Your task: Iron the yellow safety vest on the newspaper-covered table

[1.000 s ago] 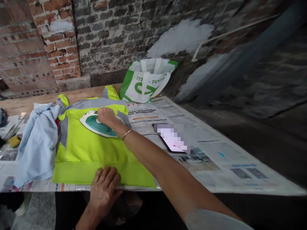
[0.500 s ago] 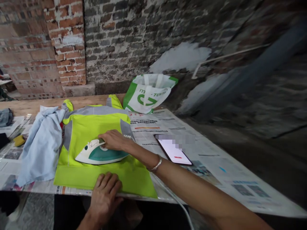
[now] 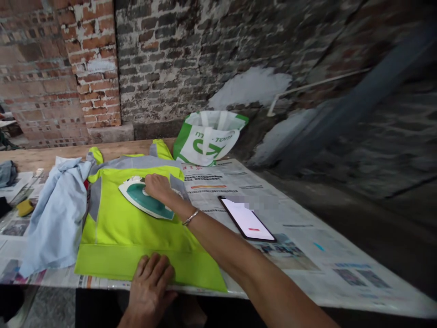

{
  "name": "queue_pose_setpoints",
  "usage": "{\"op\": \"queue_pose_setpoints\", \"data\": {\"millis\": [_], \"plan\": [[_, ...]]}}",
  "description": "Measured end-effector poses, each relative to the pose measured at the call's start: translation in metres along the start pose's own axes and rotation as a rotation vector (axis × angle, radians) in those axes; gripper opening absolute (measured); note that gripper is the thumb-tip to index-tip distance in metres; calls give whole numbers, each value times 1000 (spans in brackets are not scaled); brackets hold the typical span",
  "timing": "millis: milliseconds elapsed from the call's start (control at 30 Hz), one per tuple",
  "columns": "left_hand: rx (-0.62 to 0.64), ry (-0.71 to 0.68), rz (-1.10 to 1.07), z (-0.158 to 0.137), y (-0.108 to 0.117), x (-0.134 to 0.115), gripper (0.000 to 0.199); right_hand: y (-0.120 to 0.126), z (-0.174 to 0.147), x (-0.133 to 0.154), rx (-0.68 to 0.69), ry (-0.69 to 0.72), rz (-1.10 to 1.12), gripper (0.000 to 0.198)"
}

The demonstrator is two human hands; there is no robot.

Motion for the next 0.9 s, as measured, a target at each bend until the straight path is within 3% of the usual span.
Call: {"op": "queue_pose_setpoints", "data": {"millis": [100,233,400,500,700,900], "plan": [[-19,-2,-9,-1,-3,1,50,-2,-24,0,25,41,-22,33],[-52,-21,11,-1,-4,2,48,-2,-54,-3,65,208,-36,33],[-60,-21,27,-1,-2,2,47,2,-53,-6,116,380,-55,29],[-70,-30,40,-1,-2,1,46,0,-31,-6,89,326,-61,33],[-80,-43,98,1,1,0,44,0,20,2,-48,21,-2,38],[-69,-42,90,4,3,1,45,3,24,13,-53,-24,21,40]]}}
Point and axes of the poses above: each hand's wrist, its own z-axis towards the middle knuckle, its own y-axis out of the back of the hand, x = y × z, the point moved 2 cm from there along z, towards the middle knuckle, and after that the axes turned 8 degrees about -y, right-handed, at the moved point
